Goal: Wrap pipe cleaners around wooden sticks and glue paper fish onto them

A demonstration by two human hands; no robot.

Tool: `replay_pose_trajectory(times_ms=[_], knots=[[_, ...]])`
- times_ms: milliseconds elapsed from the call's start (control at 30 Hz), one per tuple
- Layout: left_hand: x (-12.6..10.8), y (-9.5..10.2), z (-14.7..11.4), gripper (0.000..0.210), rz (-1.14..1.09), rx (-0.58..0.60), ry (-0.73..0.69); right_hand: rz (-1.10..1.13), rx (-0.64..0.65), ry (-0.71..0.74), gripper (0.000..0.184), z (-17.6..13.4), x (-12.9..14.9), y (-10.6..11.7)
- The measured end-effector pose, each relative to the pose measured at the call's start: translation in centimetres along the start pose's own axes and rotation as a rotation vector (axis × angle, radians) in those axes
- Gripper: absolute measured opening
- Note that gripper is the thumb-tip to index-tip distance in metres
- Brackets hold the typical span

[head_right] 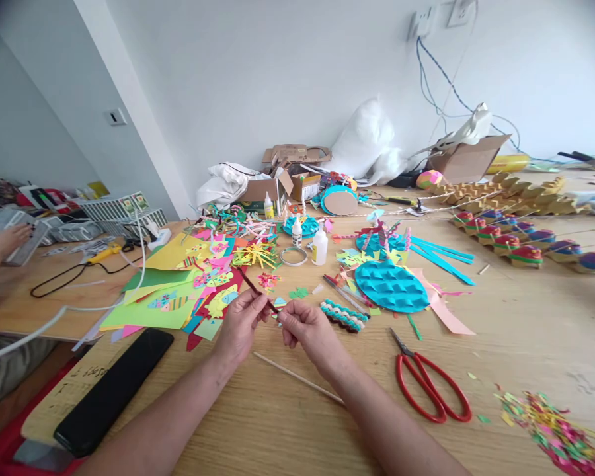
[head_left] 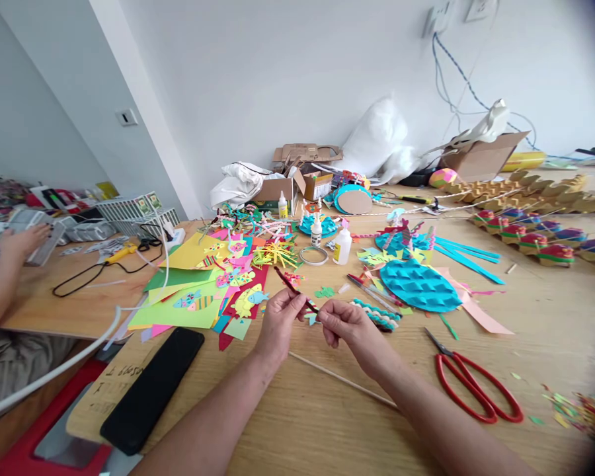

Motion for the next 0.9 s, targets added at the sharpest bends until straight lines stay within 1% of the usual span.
replay_pose_trajectory(times_ms=[67,133,267,333,400,533,600,700,833,900], knots=[[-0.1,0.0,0.0,0.018,-0.002,0.022,0.024,0.019,0.019,-0.020,0.031,0.0,0.0,0.2],[-0.3,0.0,0.0,0.018,0.028,0.029,-0.011,0.048,0.046,-0.036,0.029,0.0,0.0,0.3],[-0.4,-0.2,-0.1,0.016,0.066,-0.031,-0.116,0.086,0.090,-0.040,0.025,-0.2,-0.2,-0.3],[-0.3,-0.4,-0.1,0.016,0.036,-0.042,-0.107,0.037,0.085,-0.024,0.024,-0.2,-0.4,-0.5],[-0.2,-0.4,-0.1,0.016,-0.001,-0.033,-0.073,-0.106,0.043,0.040,0.021,-0.1,-0.4,-0.6],[-0.1,-0.4,-0.2,0.015,0.000,-0.006,-0.053,-0.493,-0.082,0.209,0.013,-0.1,-0.1,-0.5],[0.0,-0.4,-0.3,0.016,0.006,0.008,-0.043,-0.619,-0.120,0.238,0.015,-0.2,0.1,-0.4],[-0.1,-0.7,-0.5,0.014,-0.050,-0.002,0.012,-0.796,-0.161,0.277,0.019,-0.4,0.0,-0.2],[0.0,-0.9,-0.7,0.014,-0.226,-0.004,0.145,-1.166,-0.243,0.410,0.026,-0.7,-0.2,0.1],[0.2,-1.0,-0.8,0.016,-0.332,-0.009,0.213,-1.294,-0.299,0.472,0.029,-0.7,-0.2,0.2]])
Point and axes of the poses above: each hand's wrist, its own z-axis towards the middle knuckle, its own y-axis out of the back of the hand, x = y × z, the point moved 1 cm from there along z, towards the middle knuckle
